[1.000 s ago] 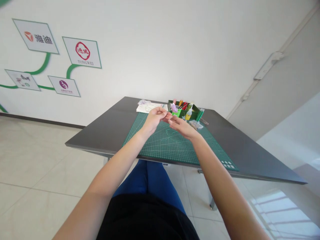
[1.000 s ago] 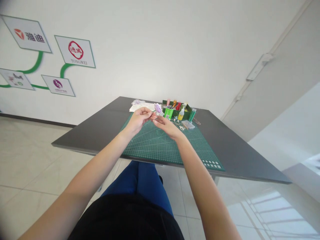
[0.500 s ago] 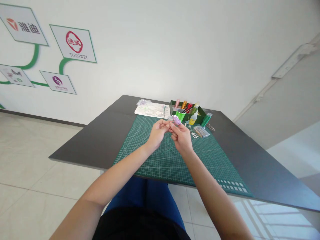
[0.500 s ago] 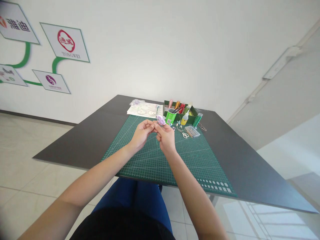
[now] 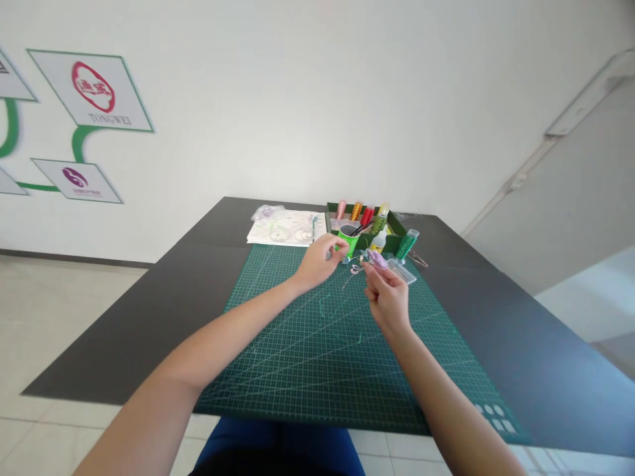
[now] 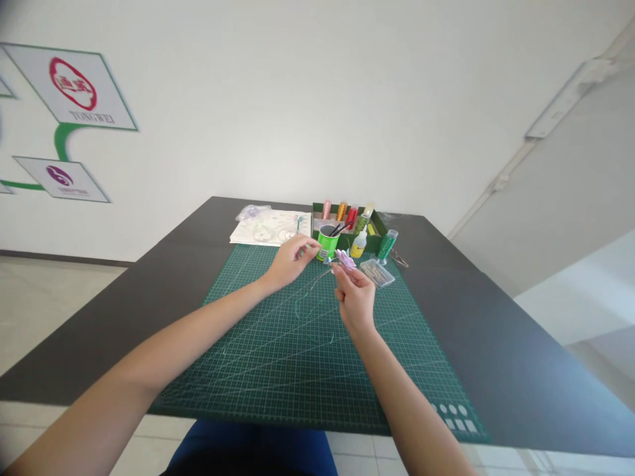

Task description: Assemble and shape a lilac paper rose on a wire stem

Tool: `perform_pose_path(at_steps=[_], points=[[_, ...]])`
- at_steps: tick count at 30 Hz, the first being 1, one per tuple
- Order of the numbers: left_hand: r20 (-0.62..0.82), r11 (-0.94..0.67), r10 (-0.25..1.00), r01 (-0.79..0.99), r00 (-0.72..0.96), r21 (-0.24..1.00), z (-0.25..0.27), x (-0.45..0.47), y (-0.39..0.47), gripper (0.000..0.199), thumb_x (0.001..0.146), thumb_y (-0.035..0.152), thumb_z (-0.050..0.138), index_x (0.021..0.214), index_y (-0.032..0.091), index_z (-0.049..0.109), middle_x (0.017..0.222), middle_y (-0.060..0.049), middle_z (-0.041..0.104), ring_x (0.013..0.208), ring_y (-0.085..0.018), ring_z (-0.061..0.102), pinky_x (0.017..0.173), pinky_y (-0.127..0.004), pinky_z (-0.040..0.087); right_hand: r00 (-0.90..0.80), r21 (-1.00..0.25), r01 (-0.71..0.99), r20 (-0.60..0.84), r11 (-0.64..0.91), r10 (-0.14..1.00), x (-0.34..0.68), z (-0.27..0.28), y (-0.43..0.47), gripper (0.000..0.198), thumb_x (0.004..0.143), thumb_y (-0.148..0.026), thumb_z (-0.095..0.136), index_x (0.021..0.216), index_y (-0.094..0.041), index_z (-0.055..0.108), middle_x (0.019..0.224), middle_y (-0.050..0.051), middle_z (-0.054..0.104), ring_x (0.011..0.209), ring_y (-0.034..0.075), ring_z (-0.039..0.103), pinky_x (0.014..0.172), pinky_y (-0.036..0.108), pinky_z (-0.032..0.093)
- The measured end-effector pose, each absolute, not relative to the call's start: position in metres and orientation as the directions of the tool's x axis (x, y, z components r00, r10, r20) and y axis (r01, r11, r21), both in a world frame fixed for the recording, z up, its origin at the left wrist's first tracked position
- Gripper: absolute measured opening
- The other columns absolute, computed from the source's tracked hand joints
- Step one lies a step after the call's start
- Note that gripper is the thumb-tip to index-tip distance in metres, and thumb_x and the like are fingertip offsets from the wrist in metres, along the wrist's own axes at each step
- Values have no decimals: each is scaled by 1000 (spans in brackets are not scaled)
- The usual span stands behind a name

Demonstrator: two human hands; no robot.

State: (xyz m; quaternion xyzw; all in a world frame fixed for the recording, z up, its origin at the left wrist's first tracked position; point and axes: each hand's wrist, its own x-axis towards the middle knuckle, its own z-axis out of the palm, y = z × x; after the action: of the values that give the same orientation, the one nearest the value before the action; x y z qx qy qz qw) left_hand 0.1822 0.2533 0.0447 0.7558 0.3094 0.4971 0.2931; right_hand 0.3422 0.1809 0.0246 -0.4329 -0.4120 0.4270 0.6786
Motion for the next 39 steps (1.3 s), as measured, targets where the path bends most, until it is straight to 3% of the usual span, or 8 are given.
perform_pose_path(at_steps=[3,10,15,20,26,29,31,39], points=[[563,-656,754,340,339,674,54,208,301,6,93,21,72,96,19,76,104,-8,71,80,-20,63,83,-35,48,341,-936,-249,155,248,927,351,23,181,32,67,-44,92,84,-22,78,59,-4,51,50,8,21,40,26,16],[488,-554,828,541,276,633,55,257,348,4,91,14,76,88,16,73,105,-13,70,104,-31,65,94,-41,45,370,-911,-352,76,216,926,347,20,176,32,63,-43,95,83,-20,83,64,-1,58,50,6,23,39,24,17],[454,-526,844,603,284,600,61,258,351,14,90,27,81,94,16,73,103,-12,73,100,-28,66,91,-37,46,421,-900,-347,103,265,901,349,20,180,34,63,-44,93,84,-19,84,69,1,64,50,5,25,39,24,18],[421,-513,850,680,317,524,72,265,352,16,91,26,79,79,17,74,94,-10,75,94,-26,67,85,-35,46,461,-890,-340,125,305,879,350,18,185,36,60,-45,93,80,-17,82,71,2,68,50,5,30,39,23,19],[561,-588,782,621,272,518,120,250,358,24,104,27,61,89,17,76,93,-7,77,90,-21,69,87,-33,48,483,-886,-316,158,340,861,354,15,190,37,57,-44,96,75,-16,80,60,-3,58,48,5,27,39,22,19],[764,-768,615,373,198,521,150,225,345,23,106,26,58,99,17,78,93,-5,75,81,-16,68,81,-29,50,489,-879,-308,183,365,853,356,13,192,37,57,-44,95,76,-16,80,59,-4,57,48,5,28,39,22,19],[810,-825,549,291,206,485,160,206,322,23,107,29,58,104,19,79,92,-4,73,77,-14,66,77,-28,50,489,-872,-303,206,386,848,356,15,192,37,58,-45,95,76,-16,79,58,-5,55,48,5,27,40,22,19],[666,-798,599,270,445,538,105,162,183,27,107,30,58,92,18,78,86,-5,75,81,-18,68,79,-32,52,469,-827,-291,315,481,825,323,38,154,34,64,-43,95,71,-17,74,54,-8,46,47,5,25,41,23,18]])
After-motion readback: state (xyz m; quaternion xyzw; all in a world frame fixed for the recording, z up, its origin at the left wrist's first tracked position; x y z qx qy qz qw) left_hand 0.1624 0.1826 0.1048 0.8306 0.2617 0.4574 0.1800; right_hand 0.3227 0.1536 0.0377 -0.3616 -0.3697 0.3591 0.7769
